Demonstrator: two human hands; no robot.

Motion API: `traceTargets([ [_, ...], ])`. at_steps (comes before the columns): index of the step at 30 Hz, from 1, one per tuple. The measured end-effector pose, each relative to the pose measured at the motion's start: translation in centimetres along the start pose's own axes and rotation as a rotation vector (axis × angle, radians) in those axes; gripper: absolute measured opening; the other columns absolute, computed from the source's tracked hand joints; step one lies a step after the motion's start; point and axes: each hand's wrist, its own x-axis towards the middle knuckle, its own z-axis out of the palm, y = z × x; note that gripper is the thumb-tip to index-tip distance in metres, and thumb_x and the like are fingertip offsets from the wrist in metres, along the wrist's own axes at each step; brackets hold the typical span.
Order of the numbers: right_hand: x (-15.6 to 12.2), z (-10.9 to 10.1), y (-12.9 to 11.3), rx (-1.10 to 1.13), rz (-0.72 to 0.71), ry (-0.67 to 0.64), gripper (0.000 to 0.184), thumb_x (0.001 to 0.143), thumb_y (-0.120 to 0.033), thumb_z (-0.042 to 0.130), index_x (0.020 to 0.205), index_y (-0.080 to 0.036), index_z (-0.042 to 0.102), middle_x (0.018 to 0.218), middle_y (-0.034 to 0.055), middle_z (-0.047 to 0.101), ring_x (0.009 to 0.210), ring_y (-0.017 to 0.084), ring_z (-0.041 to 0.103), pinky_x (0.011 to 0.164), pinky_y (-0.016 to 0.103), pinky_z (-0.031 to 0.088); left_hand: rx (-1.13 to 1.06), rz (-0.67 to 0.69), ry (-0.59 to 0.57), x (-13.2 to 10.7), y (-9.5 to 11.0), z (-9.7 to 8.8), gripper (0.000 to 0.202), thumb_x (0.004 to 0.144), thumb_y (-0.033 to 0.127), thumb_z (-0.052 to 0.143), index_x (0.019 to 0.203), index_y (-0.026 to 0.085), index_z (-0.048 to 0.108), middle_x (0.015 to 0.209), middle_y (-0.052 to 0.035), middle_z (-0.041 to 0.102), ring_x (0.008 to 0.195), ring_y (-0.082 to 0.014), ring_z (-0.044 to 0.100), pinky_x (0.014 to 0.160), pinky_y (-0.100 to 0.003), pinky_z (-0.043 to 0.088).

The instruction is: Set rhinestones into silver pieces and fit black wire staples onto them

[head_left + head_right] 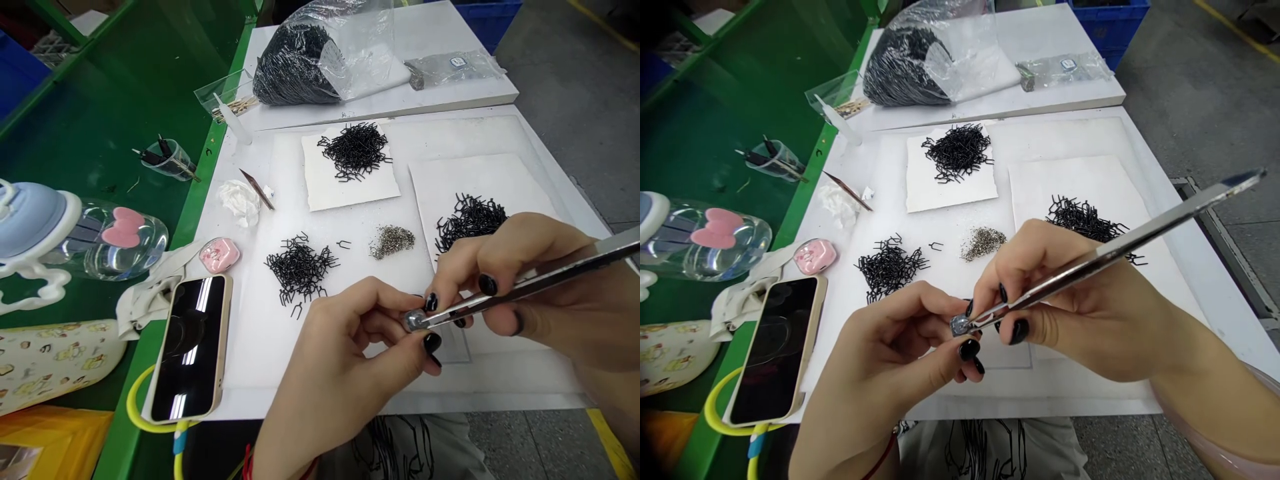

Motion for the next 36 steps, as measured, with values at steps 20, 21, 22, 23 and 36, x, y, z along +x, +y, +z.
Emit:
traceTargets([
  [20,0.00,-0.01,0.05,0.026,-0.020,-0.001,0.010,0.090,-0.020,0.070,0.085,-0.025,0.062,0.091,0.0008,0.071,0.075,0.015,0.070,0.064,0.026,0.060,-0.037,-0.014,-0.002,0.08,0.06,-0.05,0.009,0.085,0.017,0.073,0.091,0.021,0.067,0.066,0.0034,0.074,0.061,-0.0119,0.070,0.058,-0.022,0.049],
  [21,-0.03,-0.04,0.05,0.022,-0.014,-0.011,0.011,0.090,-0.020,0.070,0.086,-0.026,0.062,0.092,0.0003,0.071,0.077,0.014,0.071,0.065,0.025,0.060,-0.048,-0.015,-0.007,0.09,0.00,-0.09,0.009,0.086,0.017,0.073,0.092,0.021,0.067,0.067,0.0039,0.073,0.062,-0.0115,0.070,0.058,-0.021,0.050],
  [22,-0.07,-0.07,0.02,0.015,-0.006,-0.023,0.011,0.090,-0.019,0.070,0.087,-0.026,0.061,0.093,-0.0005,0.070,0.078,0.014,0.070,0.066,0.025,0.060,-0.061,-0.016,-0.012,0.08,-0.06,-0.12,0.010,0.086,0.017,0.073,0.092,0.022,0.068,0.067,0.0045,0.073,0.062,-0.0111,0.070,0.059,-0.021,0.050],
  [23,-0.12,-0.12,-0.02,0.003,0.000,-0.031,0.012,0.091,-0.018,0.069,0.088,-0.026,0.060,0.094,-0.0010,0.070,0.079,0.013,0.070,0.067,0.024,0.060,-0.076,-0.014,-0.019,0.07,-0.11,-0.15,0.011,0.086,0.016,0.074,0.093,0.022,0.068,0.067,0.0051,0.073,0.062,-0.0106,0.071,0.059,-0.020,0.051],
  [36,-0.75,-0.39,0.38,-0.059,-0.044,-0.033,0.011,0.090,-0.022,0.069,0.092,-0.028,0.060,0.096,-0.0030,0.070,0.086,0.015,0.067,0.070,0.030,0.058,-0.118,-0.012,-0.026,-0.25,-0.30,-0.21,0.013,0.087,0.015,0.074,0.092,0.026,0.069,0.067,0.0093,0.073,0.062,-0.0077,0.072,0.057,-0.014,0.051],
])
